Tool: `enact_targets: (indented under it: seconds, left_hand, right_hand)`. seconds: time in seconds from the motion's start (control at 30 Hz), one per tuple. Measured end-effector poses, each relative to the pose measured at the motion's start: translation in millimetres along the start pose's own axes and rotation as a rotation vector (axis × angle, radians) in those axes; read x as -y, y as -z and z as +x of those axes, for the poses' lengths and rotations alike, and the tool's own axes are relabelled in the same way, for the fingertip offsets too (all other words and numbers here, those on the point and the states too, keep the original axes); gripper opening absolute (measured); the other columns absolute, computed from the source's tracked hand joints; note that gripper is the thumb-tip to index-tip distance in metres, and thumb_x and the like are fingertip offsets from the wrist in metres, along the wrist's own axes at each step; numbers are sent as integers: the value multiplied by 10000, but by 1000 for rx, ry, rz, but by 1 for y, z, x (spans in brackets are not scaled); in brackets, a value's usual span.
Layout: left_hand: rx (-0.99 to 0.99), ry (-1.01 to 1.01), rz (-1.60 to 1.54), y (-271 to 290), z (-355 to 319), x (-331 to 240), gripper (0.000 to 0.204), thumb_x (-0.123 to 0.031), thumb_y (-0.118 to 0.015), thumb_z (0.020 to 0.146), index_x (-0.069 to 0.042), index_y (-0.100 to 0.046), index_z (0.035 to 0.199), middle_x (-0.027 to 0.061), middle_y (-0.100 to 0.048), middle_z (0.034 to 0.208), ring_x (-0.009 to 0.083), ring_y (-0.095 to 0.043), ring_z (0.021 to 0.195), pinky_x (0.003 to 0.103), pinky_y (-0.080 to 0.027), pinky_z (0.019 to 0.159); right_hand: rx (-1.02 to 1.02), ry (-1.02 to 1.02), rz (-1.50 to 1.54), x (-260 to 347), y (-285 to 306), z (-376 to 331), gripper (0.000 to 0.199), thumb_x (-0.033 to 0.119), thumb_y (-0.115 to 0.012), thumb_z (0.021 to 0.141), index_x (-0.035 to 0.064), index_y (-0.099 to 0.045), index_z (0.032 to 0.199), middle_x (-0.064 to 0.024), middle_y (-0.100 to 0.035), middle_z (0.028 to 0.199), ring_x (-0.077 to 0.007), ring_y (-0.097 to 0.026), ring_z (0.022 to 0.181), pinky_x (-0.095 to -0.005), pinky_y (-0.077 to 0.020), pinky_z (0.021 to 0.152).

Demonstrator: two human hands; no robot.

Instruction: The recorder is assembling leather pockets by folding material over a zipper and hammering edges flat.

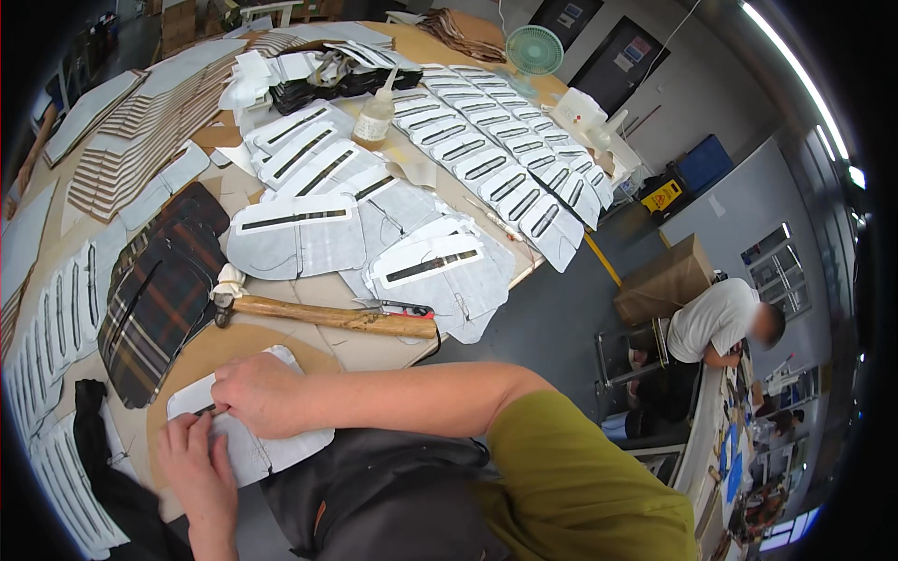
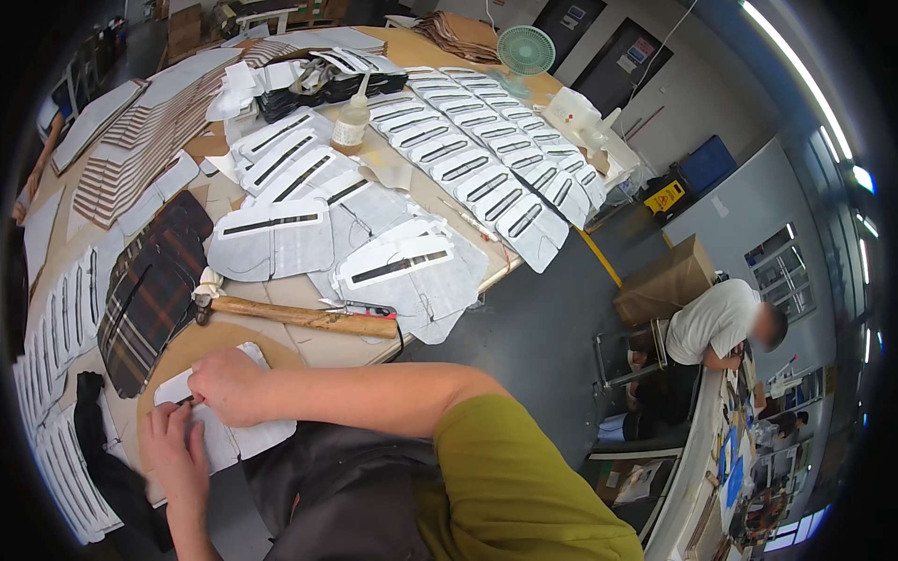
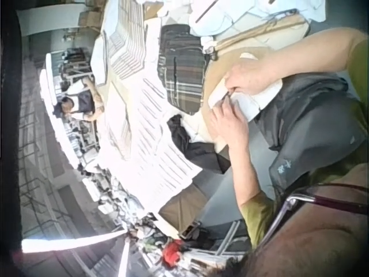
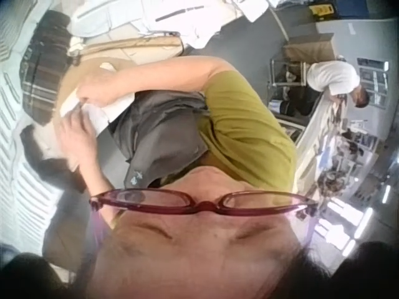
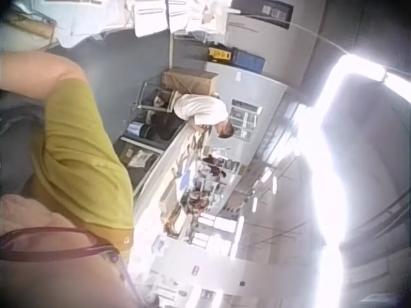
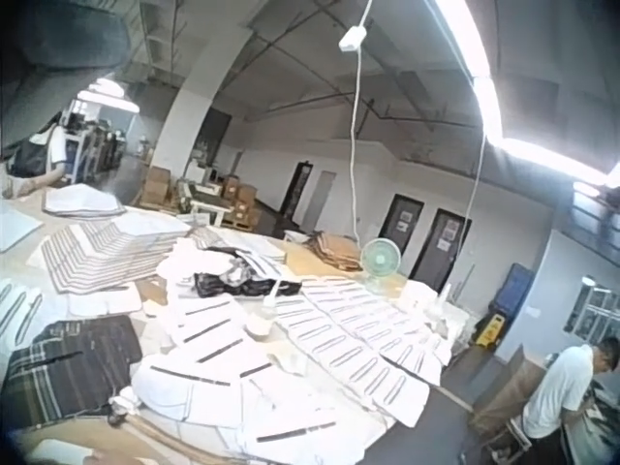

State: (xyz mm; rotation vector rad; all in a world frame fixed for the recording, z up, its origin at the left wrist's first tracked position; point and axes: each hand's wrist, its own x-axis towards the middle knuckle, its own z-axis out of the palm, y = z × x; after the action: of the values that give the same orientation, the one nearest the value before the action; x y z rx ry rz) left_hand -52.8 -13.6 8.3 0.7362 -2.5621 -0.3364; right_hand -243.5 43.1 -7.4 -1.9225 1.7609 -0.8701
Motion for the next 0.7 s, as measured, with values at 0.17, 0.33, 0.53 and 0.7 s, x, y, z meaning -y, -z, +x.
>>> enact_targets:
  seconds: [0.17,0.33,0.53,0.7]
  left_hand:
    - [15,48,42,-12,-5,-8,208,-51,-646,869,-8,-655,1072,143,-589,1013,357,-540,975,457,-426,871]
    - [52,63,101,-10,-8,-10,205,-91,-640,892,-16,-660,1082,145,-586,1007,353,-534,956,455,-416,878]
    - [11,84,118,-12,-14,-14,270,-163,-664,903,-24,-663,1136,147,-584,1025,358,-530,980,468,-403,906]
    - [-21,92,89,-16,-14,-15,287,-147,-675,902,-55,-698,1173,132,-603,1068,341,-544,1019,462,-404,926]
  right_hand:
    - [-166,196,-80,-2,-17,-11,95,63,-700,737,63,-674,828,-97,-620,900,-306,-593,957,-414,-512,806]
    - [-176,365,-282,3,-18,-11,111,99,-683,712,61,-672,815,-63,-595,894,-256,-555,964,-363,-480,846]
    - [21,352,-303,3,-3,-6,129,121,-680,744,55,-690,854,-70,-619,925,-255,-577,961,-369,-476,860]
    - [-56,172,-159,-2,-2,-14,143,122,-660,766,41,-687,881,-84,-621,946,-267,-587,976,-391,-478,863]
